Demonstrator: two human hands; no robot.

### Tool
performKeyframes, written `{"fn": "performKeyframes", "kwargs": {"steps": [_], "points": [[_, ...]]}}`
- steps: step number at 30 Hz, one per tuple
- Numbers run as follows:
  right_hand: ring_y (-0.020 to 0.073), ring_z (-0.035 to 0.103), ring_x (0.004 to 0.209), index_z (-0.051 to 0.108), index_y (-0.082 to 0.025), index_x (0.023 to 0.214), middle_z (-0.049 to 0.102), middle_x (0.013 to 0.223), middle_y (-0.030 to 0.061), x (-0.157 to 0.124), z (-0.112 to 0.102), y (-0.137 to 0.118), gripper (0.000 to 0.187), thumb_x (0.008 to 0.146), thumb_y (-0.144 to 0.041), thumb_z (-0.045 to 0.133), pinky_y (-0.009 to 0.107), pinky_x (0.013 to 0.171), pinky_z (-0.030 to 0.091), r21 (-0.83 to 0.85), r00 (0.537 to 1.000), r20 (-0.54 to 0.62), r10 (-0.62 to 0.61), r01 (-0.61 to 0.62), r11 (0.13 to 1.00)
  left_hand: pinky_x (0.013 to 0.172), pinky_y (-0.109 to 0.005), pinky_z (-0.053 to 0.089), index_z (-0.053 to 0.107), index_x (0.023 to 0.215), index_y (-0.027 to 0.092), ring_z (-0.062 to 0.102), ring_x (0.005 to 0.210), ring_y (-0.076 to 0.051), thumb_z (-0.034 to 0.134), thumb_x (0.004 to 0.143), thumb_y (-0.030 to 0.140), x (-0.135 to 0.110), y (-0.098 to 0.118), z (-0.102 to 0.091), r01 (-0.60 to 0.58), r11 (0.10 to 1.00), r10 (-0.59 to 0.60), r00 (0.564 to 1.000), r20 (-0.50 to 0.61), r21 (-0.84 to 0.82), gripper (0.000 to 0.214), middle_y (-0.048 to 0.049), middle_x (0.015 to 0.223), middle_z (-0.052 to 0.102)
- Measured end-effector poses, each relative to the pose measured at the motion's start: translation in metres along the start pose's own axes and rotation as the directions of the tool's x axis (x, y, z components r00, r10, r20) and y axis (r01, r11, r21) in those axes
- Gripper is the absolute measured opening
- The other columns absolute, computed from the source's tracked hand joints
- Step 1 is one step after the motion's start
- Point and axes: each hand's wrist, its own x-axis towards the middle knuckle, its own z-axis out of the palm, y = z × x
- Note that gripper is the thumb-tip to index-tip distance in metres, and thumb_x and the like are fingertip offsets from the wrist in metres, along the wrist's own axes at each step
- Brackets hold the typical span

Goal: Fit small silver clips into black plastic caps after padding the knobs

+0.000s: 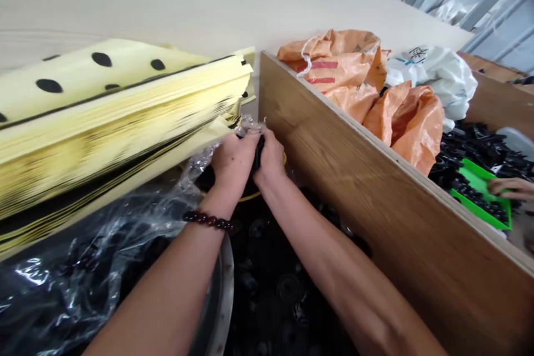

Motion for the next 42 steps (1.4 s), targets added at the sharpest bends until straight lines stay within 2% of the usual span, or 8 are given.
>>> {"fn": "performKeyframes", "kwargs": {"steps": [6, 15, 19, 23, 27, 32, 38, 42], "points": [[0.0143, 0.064, 0.076, 0.068, -0.016, 0.073, 0.069, 0.070, -0.0032, -0.008, -0.012, -0.024, 0.017, 0.073, -0.023, 0.051, 0.027, 0.074, 0.053, 0.124, 0.992, -0.084, 0.097, -0.087, 0.988, 0.073, -0.036, 0.050, 0.073, 0.089, 0.023, 0.067, 0.081, -0.027, 0.053, 0.078, 0.042, -0.017, 0.015, 0.003, -0.029, 0.997, 0.027, 0.999, -0.025, -0.069, 0.030, -0.0038, 0.079, 0.073], [0.0153, 0.066, 0.085, 0.067, -0.017, 0.074, 0.073, 0.078, -0.0012, -0.042, -0.035, -0.053, 0.019, 0.072, -0.018, 0.048, 0.028, 0.082, 0.052, 0.245, 0.982, -0.155, 0.113, -0.072, 0.967, 0.089, -0.036, 0.048, 0.075, 0.088, 0.024, 0.066, 0.098, -0.024, 0.058, 0.077, 0.029, -0.053, 0.032, 0.004, -0.201, 0.972, 0.194, 0.978, -0.073, -0.120, 0.021, -0.0038, 0.103, 0.073], [0.0149, 0.066, 0.087, 0.067, -0.017, 0.078, 0.072, 0.082, -0.0010, -0.070, -0.046, -0.077, 0.021, 0.074, -0.018, 0.047, 0.028, 0.084, 0.052, 0.268, 0.981, -0.148, 0.123, -0.080, 0.960, 0.094, -0.033, 0.046, 0.075, 0.088, 0.024, 0.064, 0.102, -0.022, 0.058, 0.077, 0.026, -0.082, 0.047, -0.009, -0.270, 0.956, 0.255, 0.958, -0.128, -0.115, 0.020, -0.0027, 0.111, 0.070], [0.0123, 0.065, 0.085, 0.066, -0.016, 0.078, 0.069, 0.079, -0.0023, -0.111, -0.056, -0.106, 0.020, 0.077, -0.019, 0.046, 0.026, 0.088, 0.050, 0.319, 0.984, -0.108, 0.141, -0.100, 0.942, 0.094, -0.028, 0.046, 0.074, 0.089, 0.019, 0.065, 0.100, -0.019, 0.058, 0.077, 0.020, -0.122, 0.064, -0.037, -0.358, 0.928, 0.340, 0.928, -0.152, -0.108, 0.020, -0.0042, 0.106, 0.072], [0.0122, 0.064, 0.093, 0.067, -0.016, 0.084, 0.071, 0.087, -0.0023, -0.170, -0.069, -0.125, 0.024, 0.080, -0.022, 0.045, 0.027, 0.093, 0.047, 0.294, 0.984, -0.088, 0.154, -0.122, 0.948, 0.095, -0.029, 0.046, 0.073, 0.090, 0.020, 0.064, 0.102, -0.017, 0.059, 0.078, 0.020, -0.175, 0.070, -0.075, -0.322, 0.941, 0.308, 0.942, -0.133, -0.104, 0.018, -0.0026, 0.107, 0.071], [0.0147, 0.064, 0.098, 0.071, -0.022, 0.087, 0.073, 0.097, -0.0013, -0.269, -0.092, -0.136, 0.025, 0.078, -0.026, 0.048, 0.030, 0.092, 0.049, 0.080, 0.973, -0.110, 0.203, -0.195, 0.978, 0.097, -0.036, 0.047, 0.071, 0.094, 0.020, 0.063, 0.104, -0.021, 0.059, 0.081, 0.024, -0.263, 0.056, -0.123, -0.242, 0.965, 0.229, 0.966, -0.123, -0.101, 0.018, -0.0072, 0.113, 0.068], [0.0169, 0.066, 0.098, 0.073, -0.029, 0.090, 0.072, 0.101, 0.0010, -0.403, -0.139, -0.134, 0.027, 0.081, -0.029, 0.047, 0.032, 0.088, 0.051, -0.297, 0.936, -0.182, 0.301, -0.344, 0.891, 0.093, -0.040, 0.052, 0.068, 0.099, 0.022, 0.062, 0.107, -0.023, 0.057, 0.082, 0.019, -0.392, 0.017, -0.176, -0.081, 0.989, 0.074, 0.996, -0.056, -0.125, 0.021, -0.0082, 0.117, 0.065], [0.0203, 0.067, 0.096, 0.074, -0.033, 0.087, 0.072, 0.100, 0.0022, -0.477, -0.169, -0.110, 0.024, 0.082, -0.030, 0.051, 0.035, 0.081, 0.056, -0.553, 0.953, -0.192, 0.234, -0.302, 0.776, 0.091, -0.037, 0.054, 0.067, 0.103, 0.026, 0.063, 0.105, -0.024, 0.060, 0.079, 0.016, -0.473, -0.023, -0.193, 0.053, 0.990, -0.063, 0.996, -0.066, -0.132, 0.027, -0.0065, 0.121, 0.063]]}}
